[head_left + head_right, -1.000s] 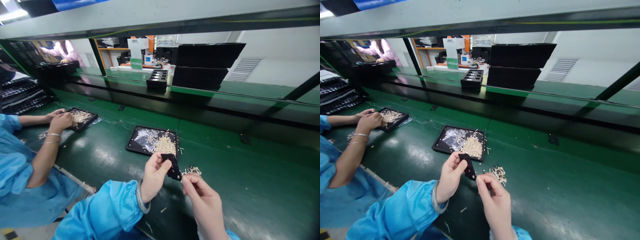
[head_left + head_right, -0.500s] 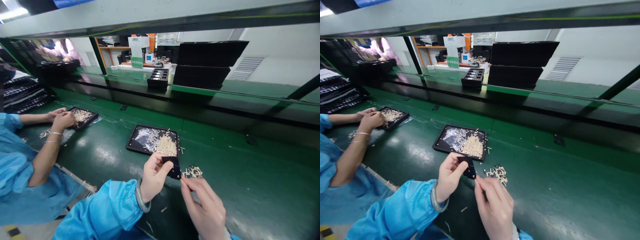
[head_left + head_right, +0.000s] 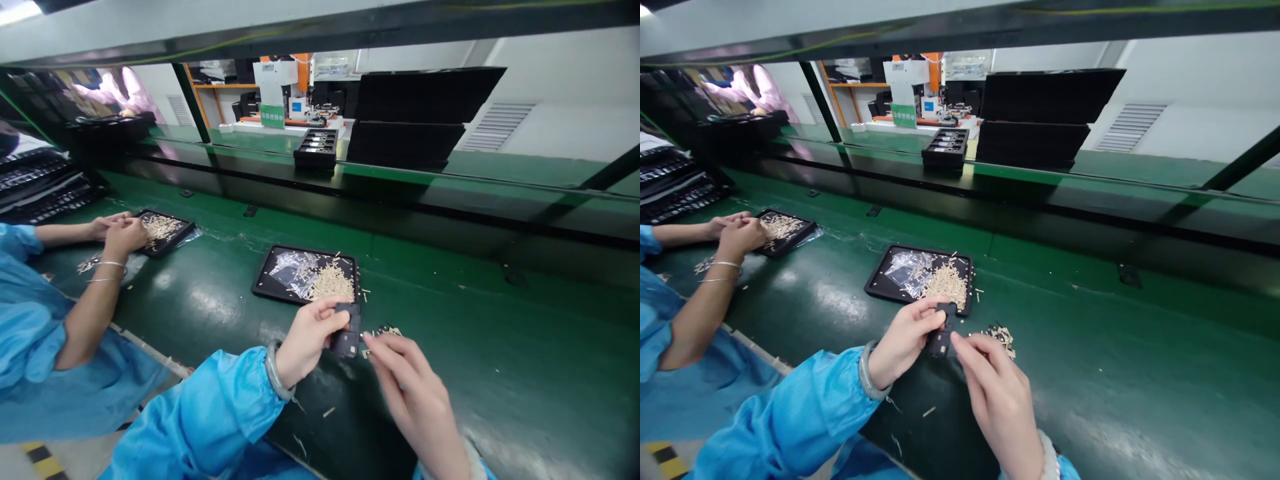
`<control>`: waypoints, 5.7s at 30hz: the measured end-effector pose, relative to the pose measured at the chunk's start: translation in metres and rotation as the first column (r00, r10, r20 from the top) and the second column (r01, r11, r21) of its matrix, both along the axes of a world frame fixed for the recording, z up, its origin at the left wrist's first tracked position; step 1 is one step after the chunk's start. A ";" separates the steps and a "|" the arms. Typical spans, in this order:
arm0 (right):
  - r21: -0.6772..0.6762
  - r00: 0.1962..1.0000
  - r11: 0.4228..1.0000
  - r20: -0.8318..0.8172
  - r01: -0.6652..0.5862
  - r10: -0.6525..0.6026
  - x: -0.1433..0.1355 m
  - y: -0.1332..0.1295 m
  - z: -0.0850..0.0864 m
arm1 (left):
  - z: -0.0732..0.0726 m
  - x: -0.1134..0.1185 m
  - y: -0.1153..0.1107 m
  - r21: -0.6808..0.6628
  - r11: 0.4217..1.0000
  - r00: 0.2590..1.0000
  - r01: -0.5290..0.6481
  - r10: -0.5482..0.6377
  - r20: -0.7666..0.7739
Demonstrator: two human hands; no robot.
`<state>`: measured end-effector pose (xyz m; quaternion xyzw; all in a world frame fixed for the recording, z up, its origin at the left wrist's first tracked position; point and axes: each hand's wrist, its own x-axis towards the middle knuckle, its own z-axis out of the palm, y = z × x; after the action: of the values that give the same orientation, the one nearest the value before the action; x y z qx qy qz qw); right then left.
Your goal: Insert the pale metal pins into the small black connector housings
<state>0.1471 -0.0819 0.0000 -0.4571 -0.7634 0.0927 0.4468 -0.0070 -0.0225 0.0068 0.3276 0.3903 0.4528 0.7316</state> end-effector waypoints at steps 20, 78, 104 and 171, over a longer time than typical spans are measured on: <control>-0.574 0.753 0.813 -0.579 -0.102 -0.314 -0.004 -0.003 -0.004 | -0.009 0.000 -0.005 0.473 0.847 0.895 0.244 -0.008 -0.447; -0.606 0.774 0.794 -0.530 -0.058 -0.348 0.071 0.075 -0.028 | -0.020 -0.015 0.014 0.580 0.599 0.597 0.553 0.201 -0.777; -0.415 0.907 0.846 0.385 0.336 -0.172 0.134 0.065 -0.056 | -0.034 -0.005 0.010 0.490 0.488 0.465 0.723 0.181 -0.867; -0.241 0.912 0.947 -0.298 0.213 -0.281 0.003 0.021 -0.015 | -0.014 0.020 -0.003 0.595 0.750 0.839 0.291 0.099 -0.536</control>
<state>0.1502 -0.0611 -0.0154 -0.5717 -0.6002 0.1873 0.5271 0.0133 -0.0257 -0.0067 0.6956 0.3767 0.4101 0.4539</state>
